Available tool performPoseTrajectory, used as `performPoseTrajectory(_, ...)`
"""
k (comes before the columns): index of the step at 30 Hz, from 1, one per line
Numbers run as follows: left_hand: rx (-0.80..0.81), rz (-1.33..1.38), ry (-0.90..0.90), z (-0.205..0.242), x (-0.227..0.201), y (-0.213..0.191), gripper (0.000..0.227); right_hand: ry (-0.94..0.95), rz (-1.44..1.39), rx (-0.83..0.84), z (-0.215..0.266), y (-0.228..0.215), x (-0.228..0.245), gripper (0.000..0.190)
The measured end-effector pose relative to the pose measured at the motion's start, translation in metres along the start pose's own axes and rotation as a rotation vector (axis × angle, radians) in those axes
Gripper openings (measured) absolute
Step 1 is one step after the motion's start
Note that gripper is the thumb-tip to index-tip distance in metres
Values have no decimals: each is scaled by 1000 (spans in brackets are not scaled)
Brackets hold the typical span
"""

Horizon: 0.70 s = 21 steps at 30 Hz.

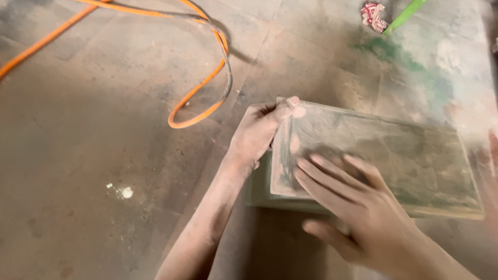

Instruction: The person sands a rectangular wooden piece by hand using a sanding block. They hold the piece between their legs and rub the sanding block across the surface repeatedly, flipping the piece to work on different sides.

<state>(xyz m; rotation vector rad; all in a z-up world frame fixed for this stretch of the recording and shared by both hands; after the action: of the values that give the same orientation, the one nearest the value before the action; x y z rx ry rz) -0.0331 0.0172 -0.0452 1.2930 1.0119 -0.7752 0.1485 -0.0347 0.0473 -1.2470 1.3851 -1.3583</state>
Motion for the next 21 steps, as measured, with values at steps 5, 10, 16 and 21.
performPoseTrajectory(5,-37,110,67,-6,6,0,41,-15,-2,-16,-7,2,-2,68)
performPoseTrajectory(10,-44,163,62,-13,18,0,41,-12,25,-21,2,3,0,67)
performPoseTrajectory(16,1,71,48,-13,13,-6,42,54,-13,-19,-22,9,-26,60)
performPoseTrajectory(21,6,72,79,-7,6,-5,36,-40,30,10,-2,9,-8,62)
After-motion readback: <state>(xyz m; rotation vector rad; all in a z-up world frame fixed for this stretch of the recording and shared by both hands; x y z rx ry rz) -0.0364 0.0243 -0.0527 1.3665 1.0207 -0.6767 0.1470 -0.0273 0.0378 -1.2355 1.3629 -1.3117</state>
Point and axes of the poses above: each hand's wrist, its own z-axis away from the middle knuckle, its own y-axis out of the palm, x = y × z, the point moved 6 cm from there along -z, towards the middle knuckle, and after that the axes turned 8 degrees about x, right-handed, at the moved point
